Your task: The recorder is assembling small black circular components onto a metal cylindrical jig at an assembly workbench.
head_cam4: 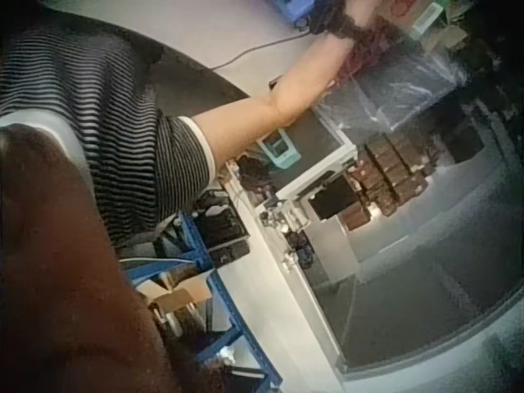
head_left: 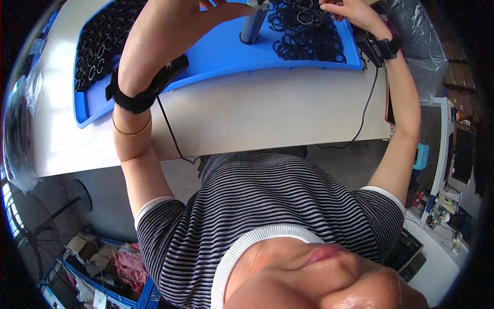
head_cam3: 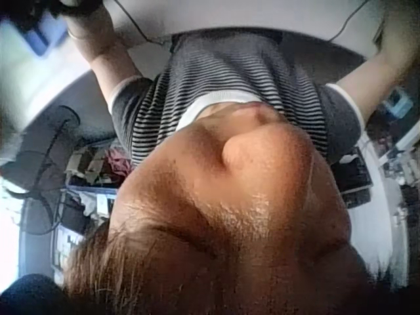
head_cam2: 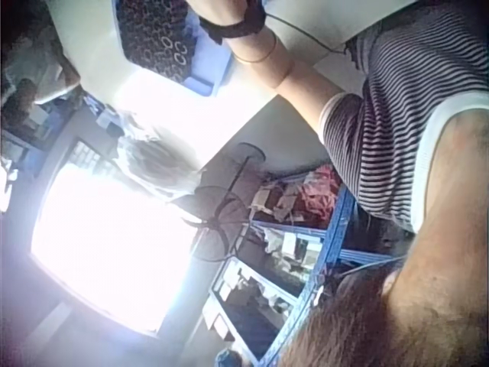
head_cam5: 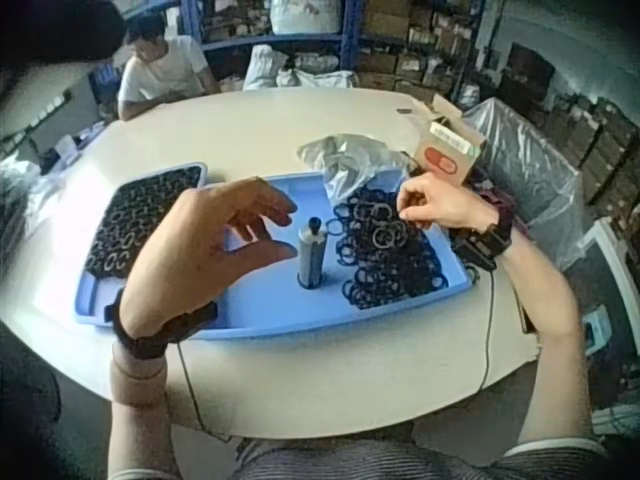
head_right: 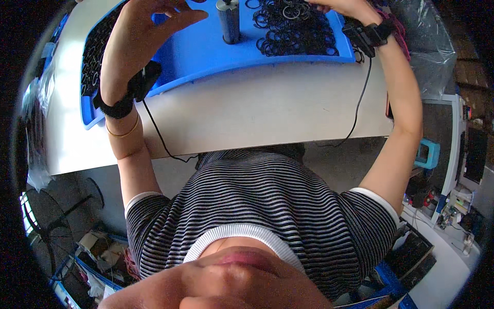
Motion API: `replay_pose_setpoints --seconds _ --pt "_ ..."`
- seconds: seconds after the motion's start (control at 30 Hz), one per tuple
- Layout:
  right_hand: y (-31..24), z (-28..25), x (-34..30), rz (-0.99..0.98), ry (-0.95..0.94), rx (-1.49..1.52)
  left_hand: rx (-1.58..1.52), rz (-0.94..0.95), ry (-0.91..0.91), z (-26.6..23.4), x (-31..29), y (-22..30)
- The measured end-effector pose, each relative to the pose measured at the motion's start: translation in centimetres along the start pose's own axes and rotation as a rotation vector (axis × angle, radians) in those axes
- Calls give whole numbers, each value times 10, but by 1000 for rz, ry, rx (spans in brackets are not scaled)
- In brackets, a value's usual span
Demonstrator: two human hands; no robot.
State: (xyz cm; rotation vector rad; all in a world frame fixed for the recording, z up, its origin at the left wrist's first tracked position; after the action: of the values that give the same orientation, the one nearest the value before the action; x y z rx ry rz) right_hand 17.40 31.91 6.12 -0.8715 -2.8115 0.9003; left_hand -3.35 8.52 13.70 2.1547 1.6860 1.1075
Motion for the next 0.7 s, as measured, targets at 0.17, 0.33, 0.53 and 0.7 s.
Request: replay_pose_setpoints --seconds 0.17,0.33,0.53,0.7 --pt "-4 -14 -3 -13 90 453 75 16 83 -2 0 14" --pt "-47 -9 -14 -116 148 744 -177 51 146 -1 6 -3" --pt "-88 13 -24 -217 55 896 -470 -65 11 20 10 -13" --pt "-108 23 -21 -218 -35 972 -810 -99 -144 37 12 -15"
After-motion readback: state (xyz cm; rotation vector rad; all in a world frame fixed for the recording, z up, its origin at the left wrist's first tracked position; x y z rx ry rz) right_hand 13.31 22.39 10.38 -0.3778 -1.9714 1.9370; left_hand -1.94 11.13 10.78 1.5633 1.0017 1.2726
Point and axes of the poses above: each hand's wrist, its own x-axis towards the middle knuckle, its own z-axis out of the palm, y = z × x, the point moved 6 cm from there along x, towards the middle knuckle, and after that the axes turned 2 degrees about x, right-handed, at the moved point
